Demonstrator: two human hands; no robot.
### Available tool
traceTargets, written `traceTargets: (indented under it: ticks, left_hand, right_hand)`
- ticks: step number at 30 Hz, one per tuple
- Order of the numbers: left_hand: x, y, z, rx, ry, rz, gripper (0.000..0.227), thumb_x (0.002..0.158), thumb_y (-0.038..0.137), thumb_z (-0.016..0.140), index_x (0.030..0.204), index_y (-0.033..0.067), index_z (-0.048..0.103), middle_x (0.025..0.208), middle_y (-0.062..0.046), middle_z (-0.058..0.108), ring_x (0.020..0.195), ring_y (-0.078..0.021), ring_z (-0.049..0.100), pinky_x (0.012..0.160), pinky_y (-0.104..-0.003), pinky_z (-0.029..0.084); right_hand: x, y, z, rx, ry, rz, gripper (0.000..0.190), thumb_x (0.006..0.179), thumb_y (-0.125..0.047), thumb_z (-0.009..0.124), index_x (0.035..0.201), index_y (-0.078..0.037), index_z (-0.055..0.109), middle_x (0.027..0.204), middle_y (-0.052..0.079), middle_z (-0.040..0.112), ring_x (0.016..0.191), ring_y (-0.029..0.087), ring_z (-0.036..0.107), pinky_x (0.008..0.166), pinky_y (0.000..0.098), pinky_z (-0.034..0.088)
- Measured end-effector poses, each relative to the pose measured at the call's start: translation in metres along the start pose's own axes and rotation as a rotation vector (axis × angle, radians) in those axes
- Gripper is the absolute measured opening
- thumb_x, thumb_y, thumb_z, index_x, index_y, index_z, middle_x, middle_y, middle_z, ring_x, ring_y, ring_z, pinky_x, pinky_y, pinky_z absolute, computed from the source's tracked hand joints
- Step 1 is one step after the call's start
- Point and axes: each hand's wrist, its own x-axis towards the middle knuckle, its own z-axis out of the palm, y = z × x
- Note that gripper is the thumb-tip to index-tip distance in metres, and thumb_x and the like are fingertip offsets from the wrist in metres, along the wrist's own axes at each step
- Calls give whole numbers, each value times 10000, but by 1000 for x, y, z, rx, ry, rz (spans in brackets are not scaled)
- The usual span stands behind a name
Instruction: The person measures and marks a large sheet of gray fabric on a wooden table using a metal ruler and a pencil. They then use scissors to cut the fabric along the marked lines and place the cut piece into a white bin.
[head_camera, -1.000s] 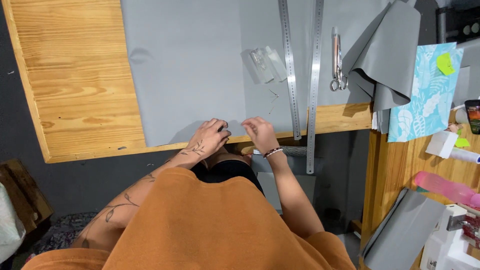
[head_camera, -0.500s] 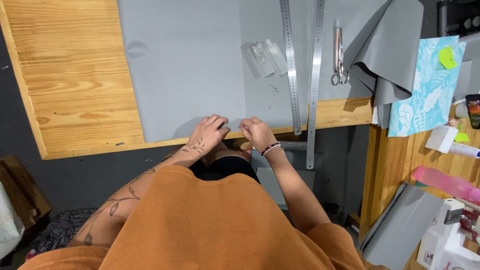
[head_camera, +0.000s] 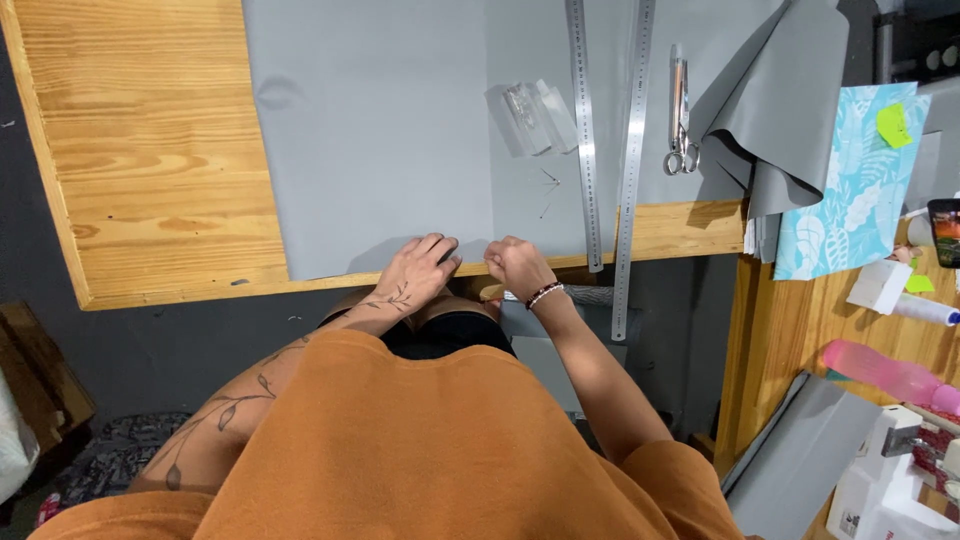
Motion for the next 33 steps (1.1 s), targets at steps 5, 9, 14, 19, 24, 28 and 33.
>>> traceTargets:
  ticks: [5,9,14,19,24,28,33]
  left_hand:
    - [-4,5,-2,56,-73,-3,214,942,211,571,1101,126,685,1212,-71,589,1178,-244,552,898,-331,470]
    - [-4,14,-13,78,-122,-16,268,950,186,535,1169,106,666,1231,-89,581,1202,-264,541,925,-335,489]
    - [-2,25,-22,86,-178,-74,291,945,167,537,1196,72,651,1237,-118,607,1226,-296,543,950,-352,510]
    - [-9,29,-19,110,-183,-87,381,909,193,572,1263,63,628,1294,-134,609,1254,-309,545,1006,-372,501]
    - [-16,33,-14,85,-126,-106,509,843,217,632,1318,41,590,1359,-159,584,1276,-334,541,1063,-424,480]
    - [-17,33,-21,70,-119,-114,539,842,237,597,1349,55,574,1378,-140,590,1293,-320,542,1087,-415,462]
    - [-19,30,-18,-17,-105,-136,631,805,310,609,1388,75,557,1428,-110,568,1345,-300,508,1129,-408,418]
  right_hand:
    - [6,14,12,-62,-13,23,88,858,-279,631,848,-198,665,747,93,630,750,365,700,717,455,593]
    - [13,17,12,-92,-47,22,87,844,-284,618,827,-206,653,754,109,632,747,382,697,720,480,592]
    - [20,19,13,-159,-146,47,121,847,-308,583,870,-232,674,820,107,654,798,385,713,768,490,600]
    - [28,24,4,-78,-202,39,107,848,-284,637,907,-222,702,840,64,685,834,315,728,793,428,602]
    - [17,-2,-35,88,-209,70,97,880,-224,675,960,-195,721,874,62,714,874,260,731,802,396,598]
    - [14,-6,-30,-52,-203,21,85,955,-258,631,982,-205,693,909,29,695,922,264,712,842,400,577]
    - [15,17,4,-264,-157,-19,205,1003,-403,556,1037,-217,633,935,-7,641,996,239,664,913,405,503]
